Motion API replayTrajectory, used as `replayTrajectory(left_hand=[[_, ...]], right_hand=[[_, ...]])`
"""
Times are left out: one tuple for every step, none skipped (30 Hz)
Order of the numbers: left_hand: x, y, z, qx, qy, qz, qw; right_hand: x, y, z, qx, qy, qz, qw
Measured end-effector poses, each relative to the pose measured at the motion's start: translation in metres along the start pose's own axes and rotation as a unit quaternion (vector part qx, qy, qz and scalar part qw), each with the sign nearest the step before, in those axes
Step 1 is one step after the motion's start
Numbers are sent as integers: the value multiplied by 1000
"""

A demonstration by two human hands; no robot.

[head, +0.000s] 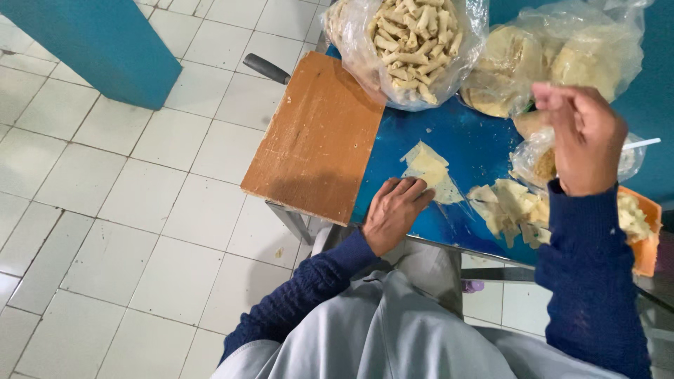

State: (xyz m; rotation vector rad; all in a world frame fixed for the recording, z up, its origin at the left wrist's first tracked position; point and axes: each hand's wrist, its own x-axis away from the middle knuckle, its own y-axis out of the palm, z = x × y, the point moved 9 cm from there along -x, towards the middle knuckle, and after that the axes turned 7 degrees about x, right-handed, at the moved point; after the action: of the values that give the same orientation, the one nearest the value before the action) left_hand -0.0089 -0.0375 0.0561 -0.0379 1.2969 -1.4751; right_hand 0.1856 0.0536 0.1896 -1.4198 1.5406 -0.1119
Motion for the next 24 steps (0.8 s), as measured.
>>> replayTrajectory(left_hand=[[0,1,0,1,-1,0,1000],[0,0,0,1,-2,6,1000],[-1,-1,-1,3,-1,11,1000],[0,-1,0,7,1,11,1000],[1,0,1,6,3,5,1000],[1,0,0,2,5,1,1000],[1,1,0,-1,8,-4,1000],[1,2,-2,11,3,-6,1000],[1,3,-4,22,-5,-8,1000],[1,3,-6,33,-12,-10,999],[0,1,-6,51,-7,6,999],[0,-1,-8,70,-4,21,997],[0,-3,-8,88,-3,36,995],[0,0,-15,114,-37,29,992],[0,3,-22,138,-69,23,988],[1,7,-28,163,-102,17,981],[1,3,-31,169,-112,46,978],[1,-1,-35,175,-120,76,974],[1,-6,-38,179,-130,107,969],[0,-6,-42,157,-146,111,970],[-1,-5,-45,135,-162,113,971],[-3,-5,-48,114,-176,117,971],[-7,-3,-48,98,-178,109,973],[-9,-1,-47,84,-179,101,975]], right_hand=[[18,-11,6,95,16,5,995],[30,-19,8,135,-1,17,991],[41,-30,13,175,-14,30,984],[54,-38,24,188,4,40,981],[67,-45,36,201,22,50,978],[78,-52,53,183,66,60,979],[91,-59,69,165,109,71,978],[101,-57,74,220,95,61,969],[110,-51,79,272,79,49,958],[116,-46,86,310,80,37,947],[121,-41,93,348,81,26,934],[127,-29,102,370,99,13,924],[131,-20,109,392,116,-2,913],[131,-14,115,404,119,-7,907],[129,-7,120,417,123,-11,901],[128,-1,123,429,126,-17,894],[127,2,125,426,126,-14,896],[124,5,127,422,125,-11,898],[122,6,127,417,122,-9,901],[121,6,127,428,121,-9,895],[121,6,128,440,121,-10,890],[121,4,129,452,120,-9,884],[123,2,131,460,115,-8,880],[125,-2,131,469,110,-8,876]])
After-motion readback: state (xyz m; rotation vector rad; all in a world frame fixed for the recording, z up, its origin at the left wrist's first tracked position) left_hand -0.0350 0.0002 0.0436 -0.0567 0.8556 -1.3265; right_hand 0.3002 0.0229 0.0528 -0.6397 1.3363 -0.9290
